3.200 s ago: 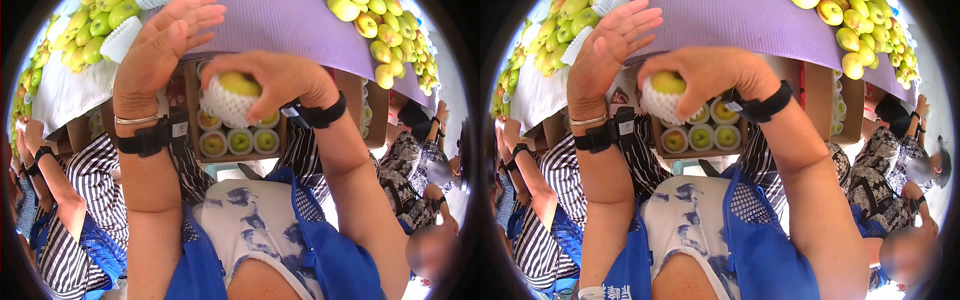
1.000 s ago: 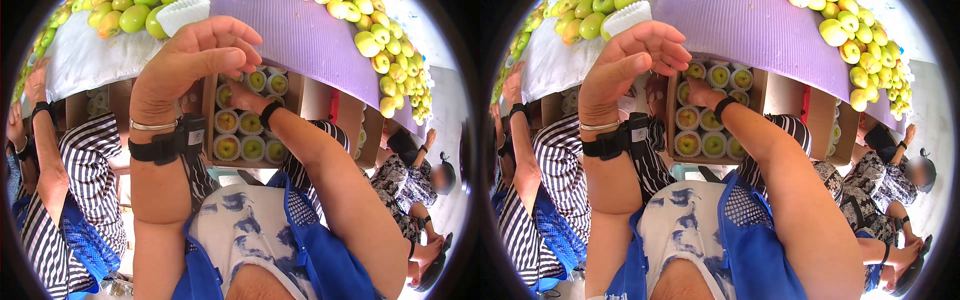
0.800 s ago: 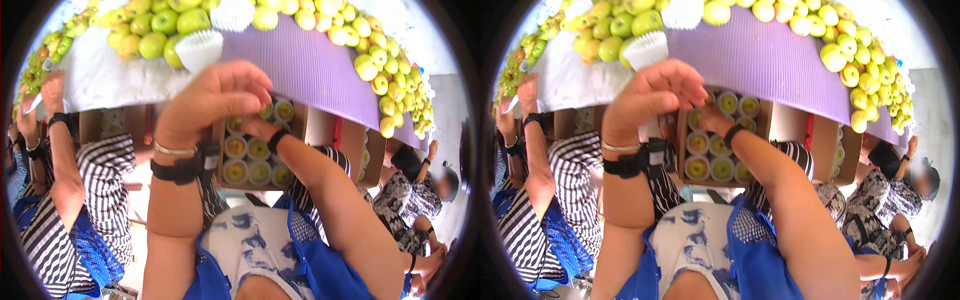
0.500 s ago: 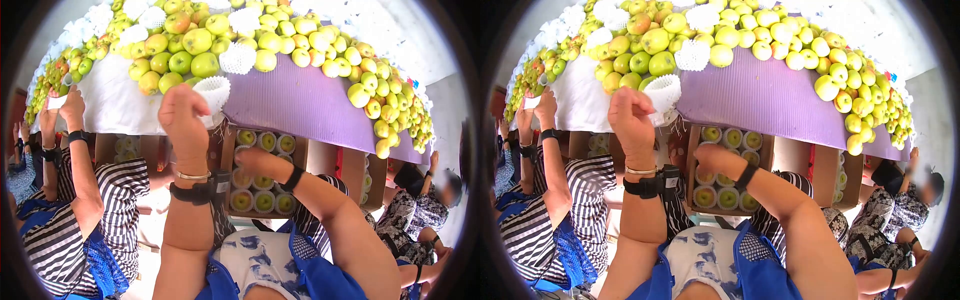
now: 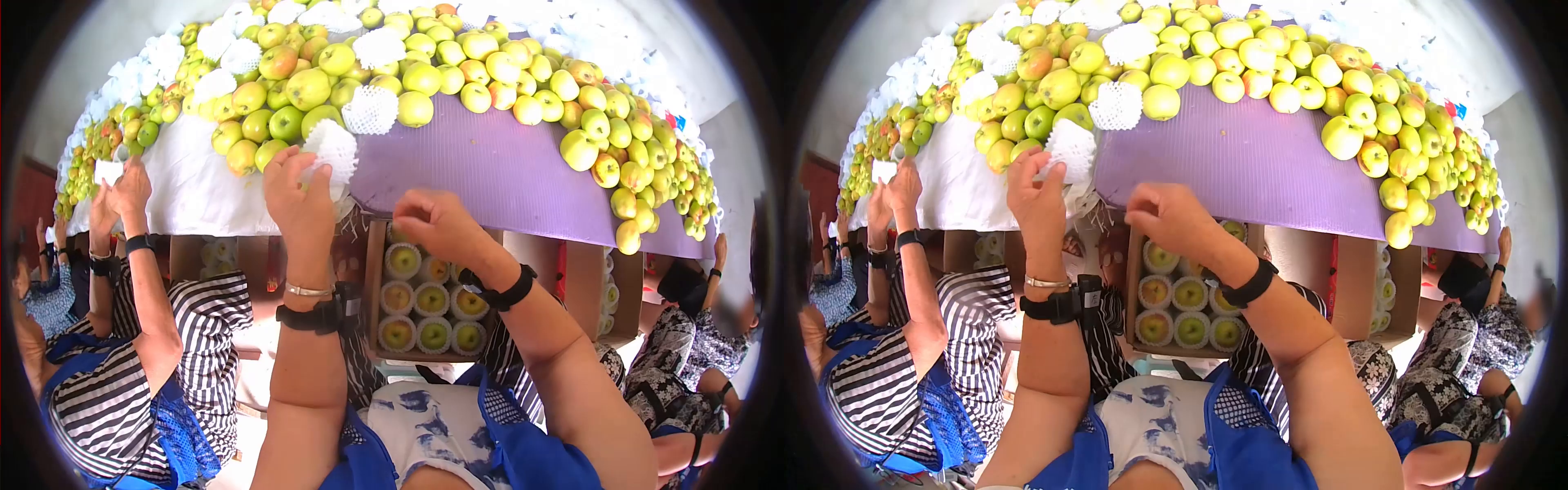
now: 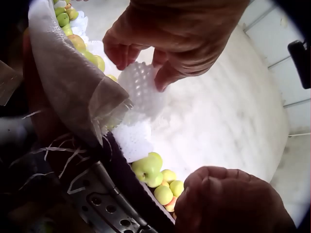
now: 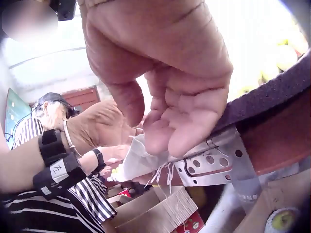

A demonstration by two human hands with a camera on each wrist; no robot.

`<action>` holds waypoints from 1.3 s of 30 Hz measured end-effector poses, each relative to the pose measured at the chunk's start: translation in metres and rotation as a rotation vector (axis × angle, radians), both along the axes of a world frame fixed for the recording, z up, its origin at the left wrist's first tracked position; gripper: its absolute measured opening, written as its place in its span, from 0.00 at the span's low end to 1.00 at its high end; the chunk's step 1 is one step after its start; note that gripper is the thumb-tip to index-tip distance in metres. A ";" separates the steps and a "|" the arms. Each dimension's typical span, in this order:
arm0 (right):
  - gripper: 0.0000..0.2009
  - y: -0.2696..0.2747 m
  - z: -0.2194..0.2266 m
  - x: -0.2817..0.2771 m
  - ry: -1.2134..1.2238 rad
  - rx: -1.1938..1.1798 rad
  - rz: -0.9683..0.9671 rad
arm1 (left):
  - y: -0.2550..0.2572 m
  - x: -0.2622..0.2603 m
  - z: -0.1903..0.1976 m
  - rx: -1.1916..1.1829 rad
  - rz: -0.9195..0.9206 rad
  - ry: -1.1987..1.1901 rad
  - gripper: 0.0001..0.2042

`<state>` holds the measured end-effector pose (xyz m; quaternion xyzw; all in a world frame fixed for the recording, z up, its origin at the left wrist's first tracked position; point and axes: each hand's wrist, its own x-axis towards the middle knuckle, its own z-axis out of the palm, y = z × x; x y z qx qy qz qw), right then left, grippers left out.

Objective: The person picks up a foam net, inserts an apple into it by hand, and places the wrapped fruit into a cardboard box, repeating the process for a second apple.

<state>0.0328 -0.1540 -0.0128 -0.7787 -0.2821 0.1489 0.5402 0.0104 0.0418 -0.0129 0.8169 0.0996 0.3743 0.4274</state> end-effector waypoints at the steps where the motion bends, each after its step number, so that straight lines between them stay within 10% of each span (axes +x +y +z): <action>1: 0.03 0.000 -0.001 0.001 0.034 0.115 -0.078 | -0.006 0.000 0.002 -0.236 -0.112 -0.035 0.09; 3: 0.03 0.001 -0.003 0.005 0.101 0.343 -0.236 | -0.021 0.001 0.003 -0.711 -0.340 -0.094 0.06; 9: 0.04 -0.012 0.003 0.014 -0.276 0.460 -0.445 | -0.055 0.009 -0.001 -1.037 -0.488 0.138 0.09; 15: 0.05 -0.034 0.001 0.028 0.006 0.524 -0.512 | -0.081 0.017 -0.001 -0.965 -0.538 0.163 0.09; 21: 0.08 -0.041 0.019 0.024 -0.761 0.161 -0.401 | -0.096 0.023 0.000 -1.034 -0.499 0.160 0.09; 34: 0.10 -0.053 0.017 0.027 -0.795 0.049 -0.380 | -0.109 0.028 -0.004 -1.097 -0.693 0.214 0.10; 39: 0.06 -0.058 0.005 0.031 -0.410 0.340 -0.281 | -0.107 0.030 -0.009 -1.109 -0.734 0.215 0.10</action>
